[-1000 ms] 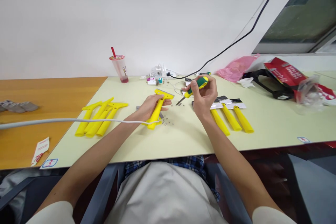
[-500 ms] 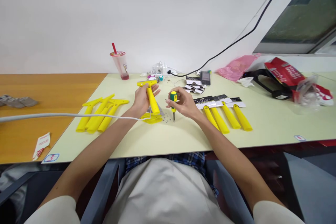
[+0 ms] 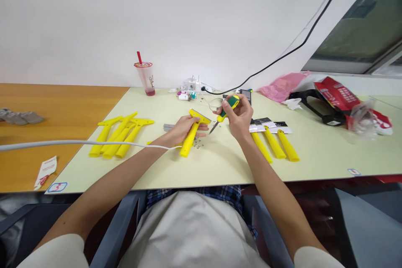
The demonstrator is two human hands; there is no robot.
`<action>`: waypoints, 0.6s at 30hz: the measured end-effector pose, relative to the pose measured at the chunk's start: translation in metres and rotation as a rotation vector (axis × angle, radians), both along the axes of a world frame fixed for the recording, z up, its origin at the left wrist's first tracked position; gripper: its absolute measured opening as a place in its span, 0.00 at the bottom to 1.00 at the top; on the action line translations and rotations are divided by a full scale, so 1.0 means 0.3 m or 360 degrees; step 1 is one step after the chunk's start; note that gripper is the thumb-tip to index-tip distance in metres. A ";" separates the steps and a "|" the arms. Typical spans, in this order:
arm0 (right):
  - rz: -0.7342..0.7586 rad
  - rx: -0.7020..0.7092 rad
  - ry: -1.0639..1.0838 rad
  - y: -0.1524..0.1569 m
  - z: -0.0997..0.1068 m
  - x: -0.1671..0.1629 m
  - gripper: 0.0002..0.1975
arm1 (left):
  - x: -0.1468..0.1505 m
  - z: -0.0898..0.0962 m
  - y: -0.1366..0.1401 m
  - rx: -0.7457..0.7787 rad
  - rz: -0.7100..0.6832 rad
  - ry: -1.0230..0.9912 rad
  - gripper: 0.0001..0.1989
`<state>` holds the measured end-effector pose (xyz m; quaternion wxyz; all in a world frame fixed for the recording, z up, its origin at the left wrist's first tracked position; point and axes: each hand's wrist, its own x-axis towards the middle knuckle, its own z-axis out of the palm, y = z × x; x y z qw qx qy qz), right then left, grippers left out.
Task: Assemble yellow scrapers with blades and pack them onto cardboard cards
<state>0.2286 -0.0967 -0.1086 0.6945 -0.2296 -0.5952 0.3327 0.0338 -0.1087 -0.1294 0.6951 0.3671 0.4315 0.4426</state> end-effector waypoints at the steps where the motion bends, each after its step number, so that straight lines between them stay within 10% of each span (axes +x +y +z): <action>1: -0.0056 0.0000 0.0046 0.006 0.003 0.002 0.24 | 0.003 0.001 -0.006 -0.0009 -0.0060 0.0029 0.05; 18: -0.0251 0.0004 0.0114 0.033 -0.013 0.001 0.25 | 0.008 0.001 -0.036 0.0016 -0.0363 0.0072 0.07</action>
